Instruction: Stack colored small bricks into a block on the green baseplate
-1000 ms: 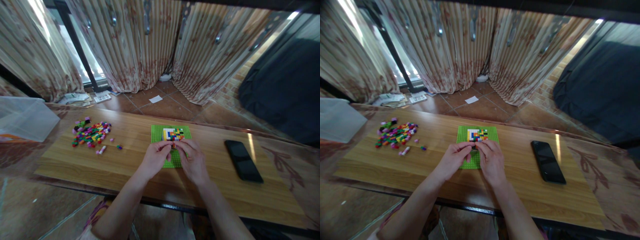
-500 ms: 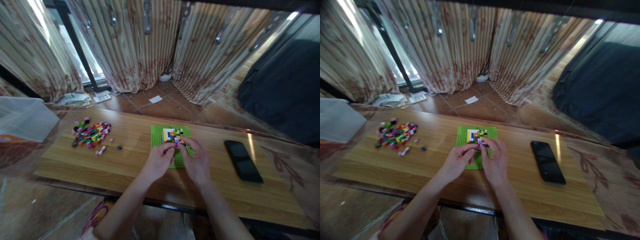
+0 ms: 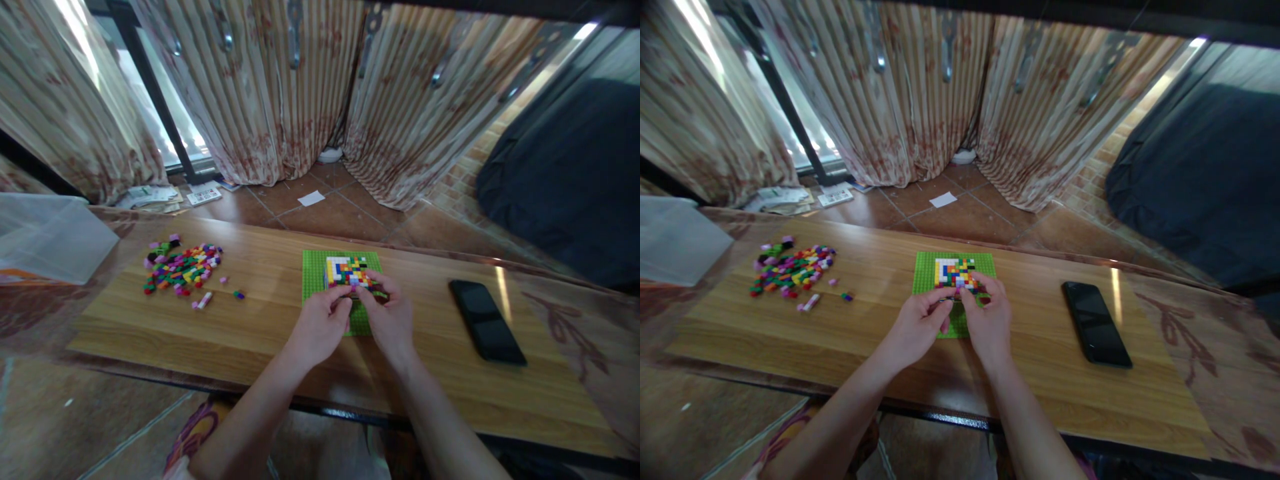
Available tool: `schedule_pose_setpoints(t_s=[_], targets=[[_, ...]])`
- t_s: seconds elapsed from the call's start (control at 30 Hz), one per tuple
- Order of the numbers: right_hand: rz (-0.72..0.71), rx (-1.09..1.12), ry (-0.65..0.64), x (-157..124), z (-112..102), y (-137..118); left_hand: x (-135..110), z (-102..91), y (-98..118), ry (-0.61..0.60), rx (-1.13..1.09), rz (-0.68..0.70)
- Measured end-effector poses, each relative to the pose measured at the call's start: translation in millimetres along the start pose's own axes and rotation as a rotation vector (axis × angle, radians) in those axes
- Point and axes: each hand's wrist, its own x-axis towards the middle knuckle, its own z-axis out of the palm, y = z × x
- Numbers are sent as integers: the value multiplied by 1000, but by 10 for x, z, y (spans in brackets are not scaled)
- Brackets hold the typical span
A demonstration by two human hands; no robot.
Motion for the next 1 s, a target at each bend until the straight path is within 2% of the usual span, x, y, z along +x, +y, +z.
schedule_pose_setpoints(t_s=[0.17, 0.37, 0.53, 0.6, 0.7, 0.77, 0.83, 0.9, 1.0], targets=[[102, 84, 11, 13, 33, 30, -27, 18, 23, 41, 87, 47], [86, 131, 41, 39, 71, 12, -49, 37, 27, 72, 169, 97], [68, 182, 12, 26, 66, 40, -51, 42, 40, 78, 126, 50], [60, 210, 21, 12, 45, 40, -41, 30, 68, 99, -15, 3], [-6, 173, 96, -18, 7, -4, -20, -42, 131, 117, -400, -111], [-123, 124, 147, -59, -8, -74, -7, -122, 176, 115, -692, -170], [-265, 80, 141, -131, -5, -175, 1, -201, 214, 130, -936, -174], [-389, 39, 48, -228, 12, -288, 4, -252, 242, 163, -1095, -171], [-505, -6, -150, -368, 53, -427, -3, -259, 256, 176, -1179, -190]])
